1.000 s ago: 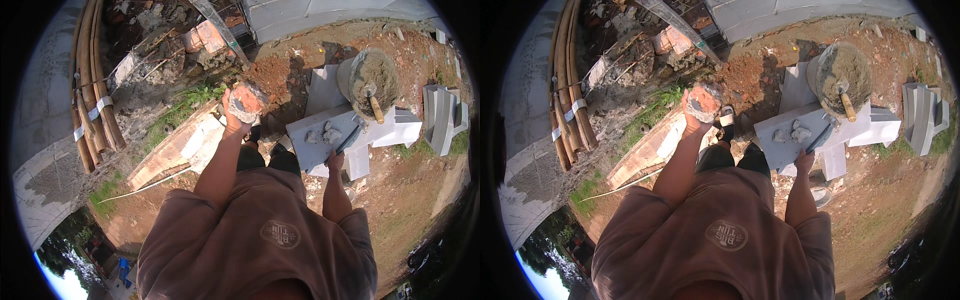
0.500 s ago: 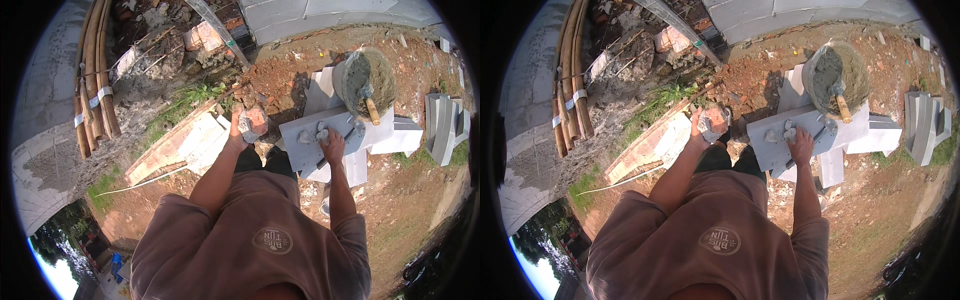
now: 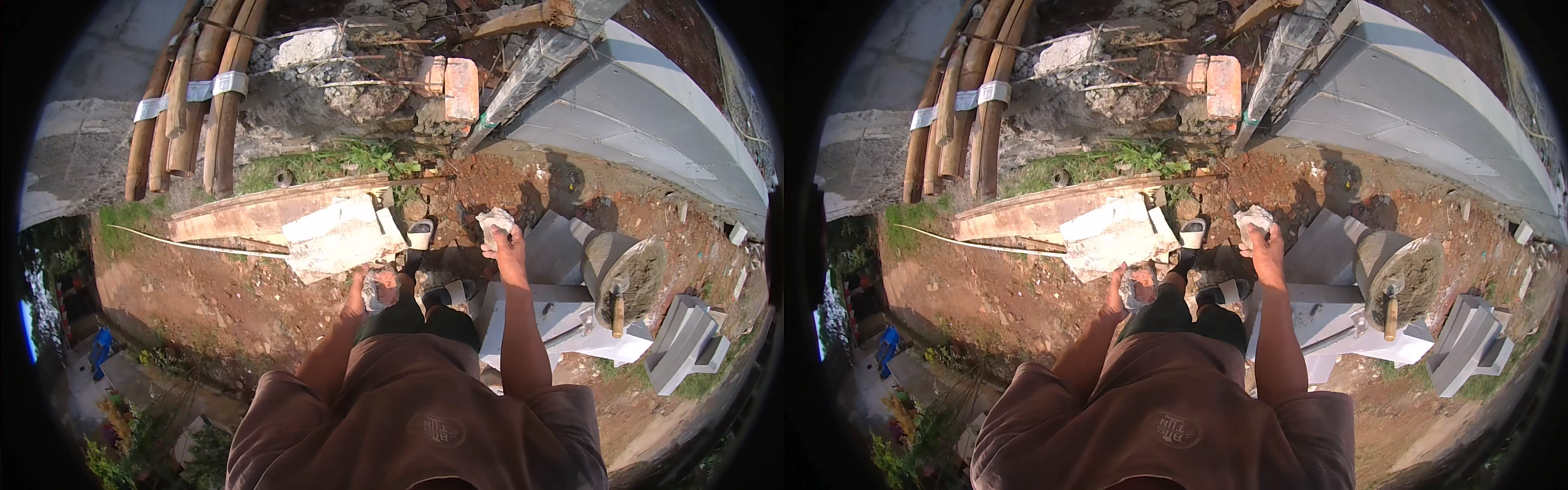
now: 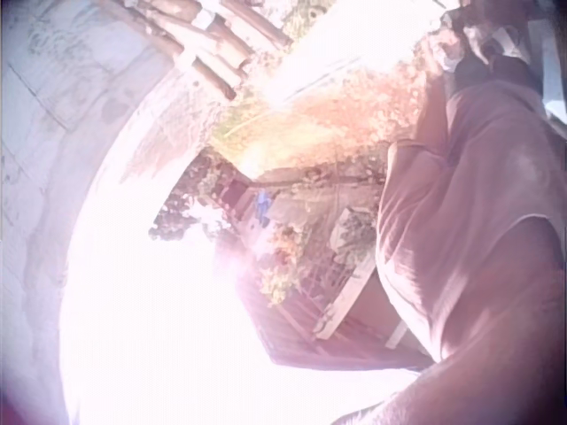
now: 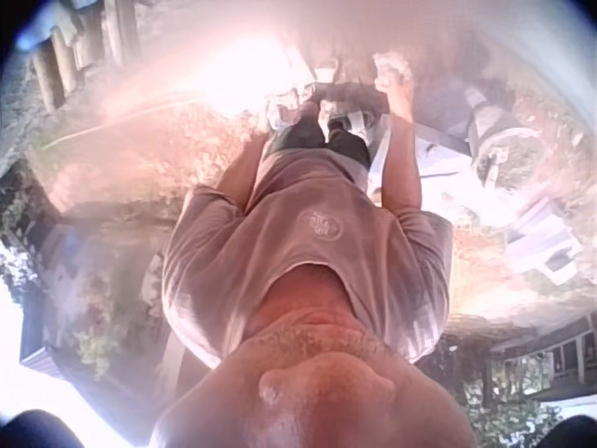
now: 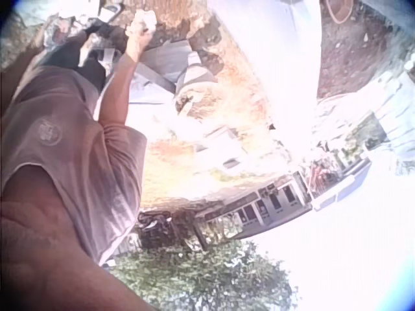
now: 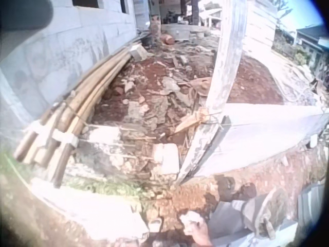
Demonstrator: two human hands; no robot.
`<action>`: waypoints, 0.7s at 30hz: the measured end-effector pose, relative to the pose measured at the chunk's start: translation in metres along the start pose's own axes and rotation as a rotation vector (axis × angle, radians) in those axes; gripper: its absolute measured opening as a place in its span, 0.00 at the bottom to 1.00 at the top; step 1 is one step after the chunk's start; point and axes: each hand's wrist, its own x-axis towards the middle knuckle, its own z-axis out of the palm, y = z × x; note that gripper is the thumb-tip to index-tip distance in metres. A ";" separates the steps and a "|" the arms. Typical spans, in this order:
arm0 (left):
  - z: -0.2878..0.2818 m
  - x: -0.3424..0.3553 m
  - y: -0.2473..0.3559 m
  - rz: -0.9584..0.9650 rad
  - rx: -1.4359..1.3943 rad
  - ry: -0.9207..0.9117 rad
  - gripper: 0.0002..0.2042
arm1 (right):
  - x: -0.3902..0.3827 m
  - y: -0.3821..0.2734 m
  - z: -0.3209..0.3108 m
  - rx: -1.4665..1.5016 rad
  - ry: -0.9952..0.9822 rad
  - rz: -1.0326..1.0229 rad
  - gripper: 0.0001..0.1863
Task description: The person scoops mortar from a bucket using a trowel and applies it to a brick. They then place the brick onto a low wall structure and tap it into position. This process is repeated with additional bricks.
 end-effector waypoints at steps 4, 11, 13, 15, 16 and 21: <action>-0.057 -0.001 0.008 0.019 -0.071 -0.013 0.28 | 0.118 -0.012 0.118 0.085 -0.045 -0.029 0.20; -0.100 -0.016 0.010 -0.002 -0.193 0.281 0.27 | 0.240 0.001 0.210 0.388 0.225 -0.106 0.21; -0.106 -0.016 0.012 0.027 -0.206 0.263 0.26 | 0.249 0.006 0.216 0.481 0.232 -0.105 0.23; -0.080 -0.015 0.026 0.018 -0.200 0.352 0.27 | 0.256 0.017 0.217 0.539 0.245 -0.127 0.23; -0.067 -0.013 0.034 0.009 -0.195 0.387 0.27 | 0.257 0.019 0.215 0.566 0.258 -0.146 0.23; -0.121 0.010 0.006 -0.097 -0.177 0.193 0.33 | 0.249 0.012 0.238 0.678 0.307 -0.043 0.23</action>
